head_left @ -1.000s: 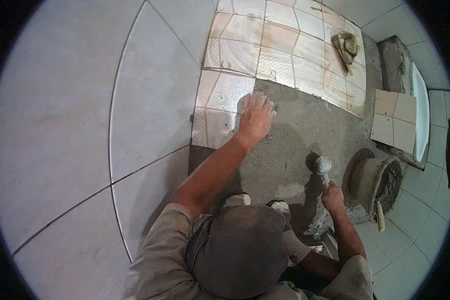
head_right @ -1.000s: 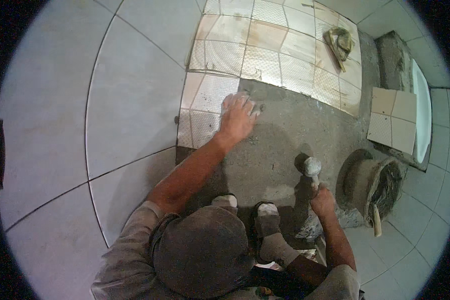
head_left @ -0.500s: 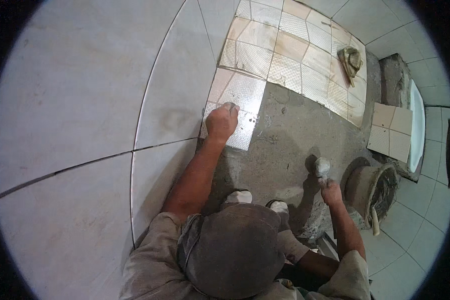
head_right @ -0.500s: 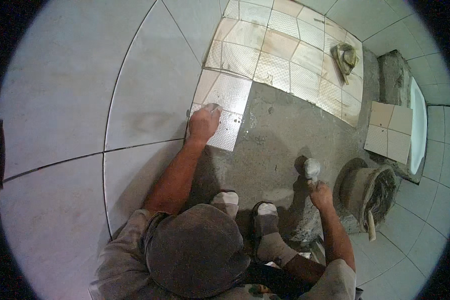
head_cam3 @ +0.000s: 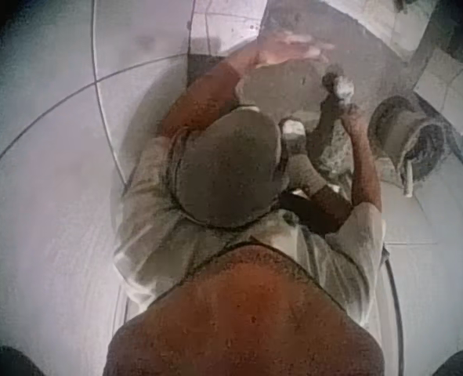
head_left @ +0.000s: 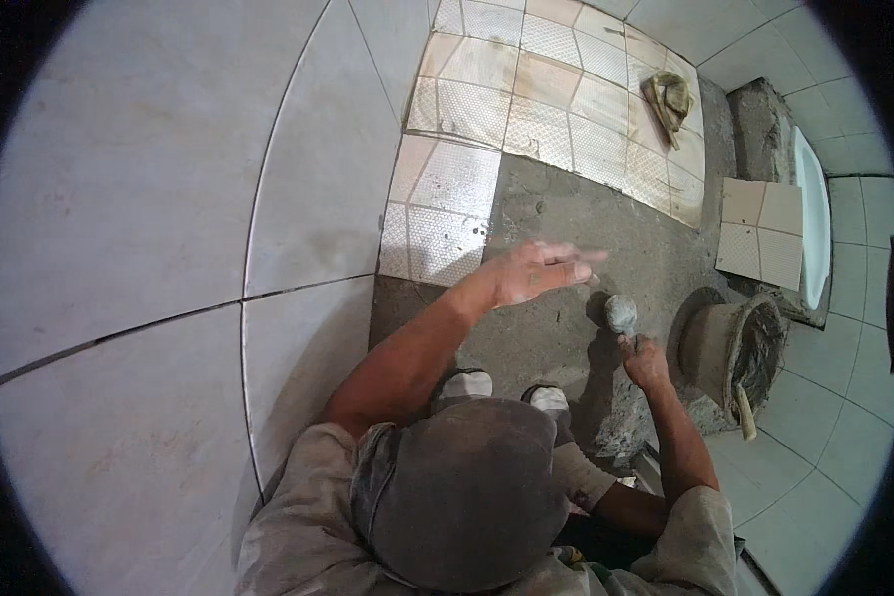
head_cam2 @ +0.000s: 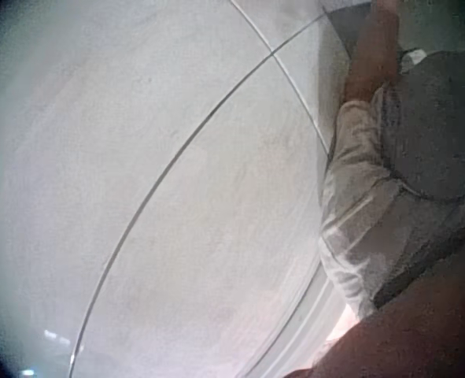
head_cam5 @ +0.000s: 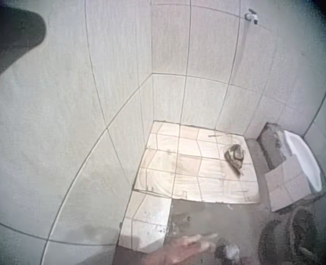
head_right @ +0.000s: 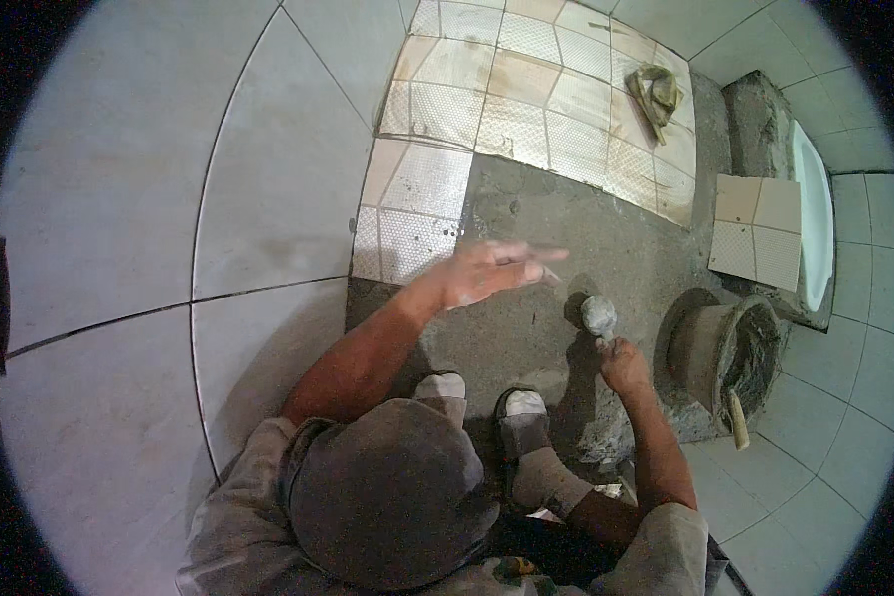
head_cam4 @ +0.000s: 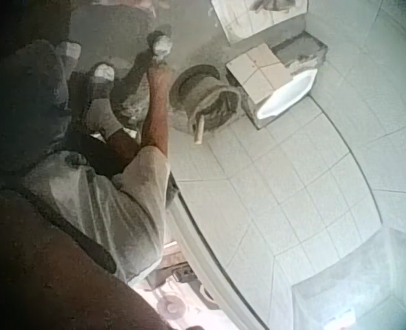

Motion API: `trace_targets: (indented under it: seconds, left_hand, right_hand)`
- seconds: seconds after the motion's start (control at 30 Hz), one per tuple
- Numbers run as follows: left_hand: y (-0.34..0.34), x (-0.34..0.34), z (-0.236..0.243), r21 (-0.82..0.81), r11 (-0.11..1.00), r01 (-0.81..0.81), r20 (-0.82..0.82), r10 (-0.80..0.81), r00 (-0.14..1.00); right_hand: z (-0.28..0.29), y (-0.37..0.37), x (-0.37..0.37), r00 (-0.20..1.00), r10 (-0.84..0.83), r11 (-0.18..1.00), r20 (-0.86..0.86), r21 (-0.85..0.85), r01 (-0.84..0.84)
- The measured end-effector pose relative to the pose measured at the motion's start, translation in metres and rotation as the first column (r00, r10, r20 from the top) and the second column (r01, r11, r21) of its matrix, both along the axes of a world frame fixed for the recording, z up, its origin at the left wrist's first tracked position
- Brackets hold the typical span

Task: Installing tiles on a bathroom floor using mortar and a rubber mallet.

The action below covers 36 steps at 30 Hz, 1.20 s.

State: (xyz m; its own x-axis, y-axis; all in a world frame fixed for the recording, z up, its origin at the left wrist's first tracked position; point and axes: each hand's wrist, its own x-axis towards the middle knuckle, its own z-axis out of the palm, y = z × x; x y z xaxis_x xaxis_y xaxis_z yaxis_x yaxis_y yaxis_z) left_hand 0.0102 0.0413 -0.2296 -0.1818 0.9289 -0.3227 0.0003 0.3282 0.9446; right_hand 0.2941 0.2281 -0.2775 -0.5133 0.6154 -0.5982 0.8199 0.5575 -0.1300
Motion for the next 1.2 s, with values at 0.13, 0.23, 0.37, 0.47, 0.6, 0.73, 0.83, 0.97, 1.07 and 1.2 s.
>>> trace_targets:
  seconds: [0.13, 0.23, 0.37, 0.47, 0.6, 0.73, 0.83, 0.97, 1.07, 1.2]
  left_hand:
    - [-0.003, 0.028, -0.084, -0.349, 0.936, 0.05, -0.372, -0.188, 0.909]
    - [0.001, 0.045, -0.051, -0.271, 0.957, 0.106, -0.557, -0.246, 0.793]
    - [-0.008, 0.041, -0.072, -0.316, 0.949, 0.0, -0.699, -0.233, 0.676]
    - [-0.019, 0.051, -0.076, -0.323, 0.946, 0.016, -0.728, -0.259, 0.635]
    - [-0.024, 0.073, -0.082, -0.121, 0.99, 0.077, -0.81, -0.144, 0.569]
    - [-0.032, 0.097, -0.087, -0.134, 0.974, 0.185, -0.908, -0.195, 0.372]
    - [-0.053, 0.125, -0.111, -0.118, 0.964, 0.24, -0.84, -0.226, 0.494]
    - [-0.054, 0.143, -0.111, -0.169, 0.967, 0.193, -0.92, -0.225, 0.32]
    - [-0.027, 0.113, -0.057, -0.285, 0.842, 0.458, -0.779, -0.482, 0.401]
    - [-0.005, 0.044, -0.045, -0.119, 0.985, -0.128, -0.824, -0.026, 0.566]
  right_hand:
    - [-0.007, 0.001, -0.007, 0.999, 0.044, 0.998, 0.027, 0.034, -0.044]
    - [-0.005, -0.002, 0.003, 0.999, 0.03, 0.999, 0.043, 0.042, -0.032]
    - [-0.007, 0.0, 0.0, 0.997, 0.048, 0.998, 0.066, 0.03, -0.05]
    - [0.004, -0.002, -0.008, 0.995, 0.067, 0.997, 0.071, 0.018, -0.068]
    - [-0.006, 0.005, -0.002, 0.995, 0.035, 0.999, 0.091, -0.007, -0.034]
    - [-0.008, 0.003, -0.003, 0.987, 0.112, 0.993, 0.119, 0.021, -0.115]
    - [-0.002, -0.001, -0.004, 0.991, 0.064, 0.998, 0.116, 0.005, -0.065]
    - [0.002, -0.007, -0.01, 0.989, 0.071, 0.997, 0.133, -0.011, -0.07]
    - [-0.009, 0.002, 0.006, 0.991, 0.09, 0.996, 0.096, 0.018, -0.093]
    - [0.001, 0.002, -0.01, 0.988, 0.088, 0.996, 0.127, 0.003, -0.089]
